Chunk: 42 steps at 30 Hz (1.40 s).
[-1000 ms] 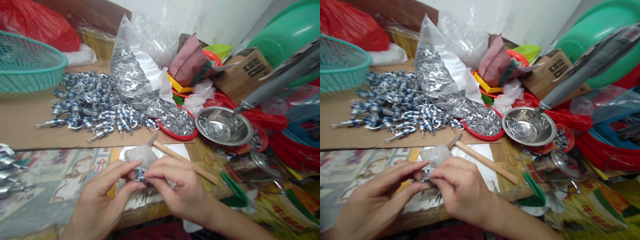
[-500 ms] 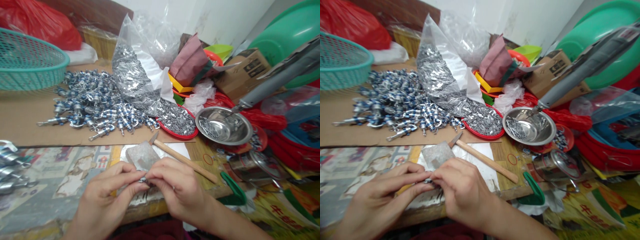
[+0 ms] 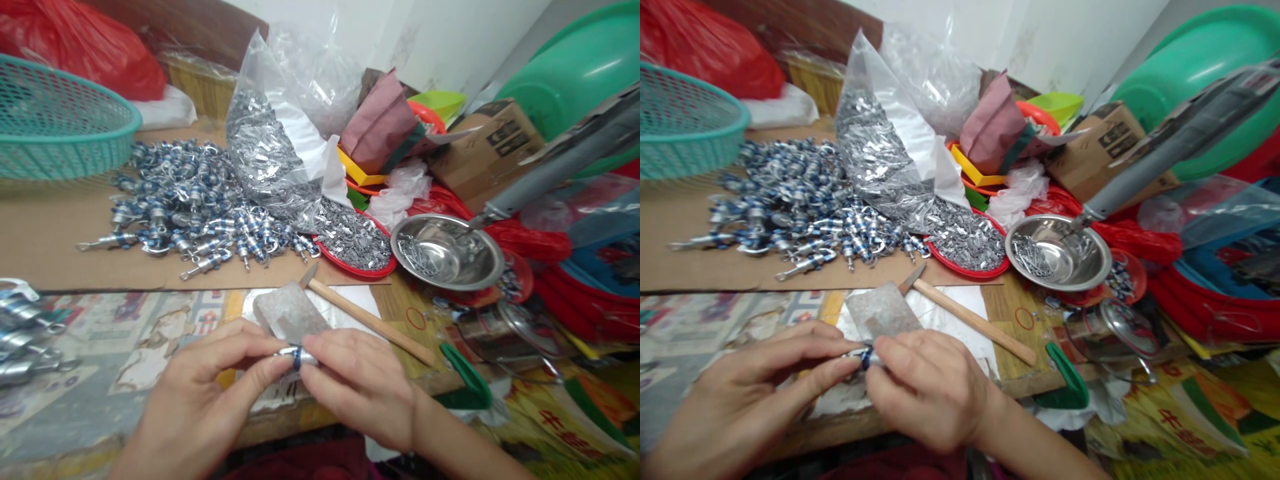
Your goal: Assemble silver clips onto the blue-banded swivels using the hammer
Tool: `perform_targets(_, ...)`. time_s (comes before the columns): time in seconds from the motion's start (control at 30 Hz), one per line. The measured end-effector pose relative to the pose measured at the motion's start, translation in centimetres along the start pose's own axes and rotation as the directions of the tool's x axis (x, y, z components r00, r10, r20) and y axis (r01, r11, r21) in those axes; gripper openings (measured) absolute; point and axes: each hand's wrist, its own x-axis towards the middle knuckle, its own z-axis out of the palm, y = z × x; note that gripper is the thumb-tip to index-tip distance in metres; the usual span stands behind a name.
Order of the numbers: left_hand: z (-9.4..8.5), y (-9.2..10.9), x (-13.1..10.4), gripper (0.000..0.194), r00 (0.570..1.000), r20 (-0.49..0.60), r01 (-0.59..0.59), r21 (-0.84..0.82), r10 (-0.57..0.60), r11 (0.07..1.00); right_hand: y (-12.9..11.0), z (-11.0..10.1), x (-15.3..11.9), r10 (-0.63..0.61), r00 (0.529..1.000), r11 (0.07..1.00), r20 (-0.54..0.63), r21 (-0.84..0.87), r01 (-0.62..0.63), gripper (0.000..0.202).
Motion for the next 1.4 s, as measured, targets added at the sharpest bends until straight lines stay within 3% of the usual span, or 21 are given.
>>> perform_targets(0.13, 0.0, 0.0, 0.2, 0.010, 0.999, -0.043, -0.010, 0.015, 0.011, 1.000, 0.2, 0.2, 0.2, 0.050, 0.996, 0.996, -0.076, 0.076, -0.044, 0.017)
perform_targets(0.33, -0.2, 0.1, 0.2, 0.016, 0.977, 0.117, 0.203, -0.223, -0.181, 0.953, -0.4, 0.5, -0.1, 0.203, 0.978, 0.947, -0.050, 0.265, -0.183, 0.018)
perform_targets(0.5, 0.7, -0.1, -0.4, 0.011, 0.929, 0.114, 0.368, -0.392, -0.352, 0.843, -1.0, 0.8, 0.3, 0.328, 0.942, 0.884, -0.067, 0.373, -0.281, 0.011)
perform_targets(0.6, 1.5, -0.2, -0.9, 0.040, 0.874, 0.078, 0.429, -0.588, -0.480, 0.686, -1.2, 1.0, 0.8, 0.441, 0.894, 0.811, -0.082, 0.464, -0.357, 0.007)
perform_targets(0.7, 1.9, -0.2, -1.0, 0.062, 0.846, 0.061, 0.439, -0.645, -0.530, 0.625, 0.2, 0.3, 1.2, 0.454, 0.885, 0.766, 0.100, 0.464, -0.445, 0.010)
perform_targets(0.77, 1.8, -0.1, -0.8, 0.064, 0.846, 0.112, 0.466, -0.629, -0.521, 0.622, 2.9, -0.7, 1.2, 0.531, 0.815, 0.797, 0.234, 0.189, -0.574, 0.010)
perform_targets(0.8, 1.7, 0.0, -0.7, 0.064, 0.845, 0.141, 0.481, -0.621, -0.515, 0.619, 4.7, -1.2, 1.1, 0.611, 0.758, 0.783, 0.230, -0.032, -0.621, 0.013)
perform_targets(0.83, 1.5, 0.0, -0.6, 0.065, 0.843, 0.163, 0.495, -0.611, -0.513, 0.618, 6.7, -1.6, 1.0, 0.748, 0.638, 0.657, 0.183, -0.342, -0.672, 0.021)
perform_targets(0.87, 1.4, 0.1, -0.4, 0.065, 0.839, 0.179, 0.507, -0.599, -0.513, 0.620, 8.8, -1.9, 0.7, 0.814, 0.567, 0.556, 0.127, -0.455, -0.696, 0.025)
perform_targets(0.93, 1.1, 0.0, -0.3, 0.065, 0.837, 0.208, 0.525, -0.569, -0.507, 0.633, 12.6, -2.2, 0.2, 0.880, 0.467, 0.430, 0.089, -0.568, -0.702, 0.021)
perform_targets(1.03, 0.7, -0.6, 0.0, 0.065, 0.833, 0.262, 0.547, -0.521, -0.487, 0.655, 16.1, -1.5, -0.3, 0.912, 0.394, 0.374, 0.116, -0.631, -0.680, 0.026)
perform_targets(1.1, 0.5, -1.0, 0.1, 0.068, 0.826, 0.307, 0.562, -0.508, -0.472, 0.653, 16.9, -0.7, -0.4, 0.904, 0.402, 0.396, 0.143, -0.633, -0.665, 0.029)
perform_targets(1.2, 0.4, -1.4, 0.3, 0.075, 0.809, 0.353, 0.586, -0.530, -0.469, 0.613, 16.9, 0.0, -0.3, 0.877, 0.455, 0.450, 0.153, -0.591, -0.669, 0.026)
perform_targets(1.4, 0.6, -1.2, 0.2, 0.075, 0.808, 0.308, 0.565, -0.643, -0.502, 0.517, 16.7, -0.6, -0.4, 0.839, 0.544, 0.495, 0.025, -0.453, -0.742, 0.023)
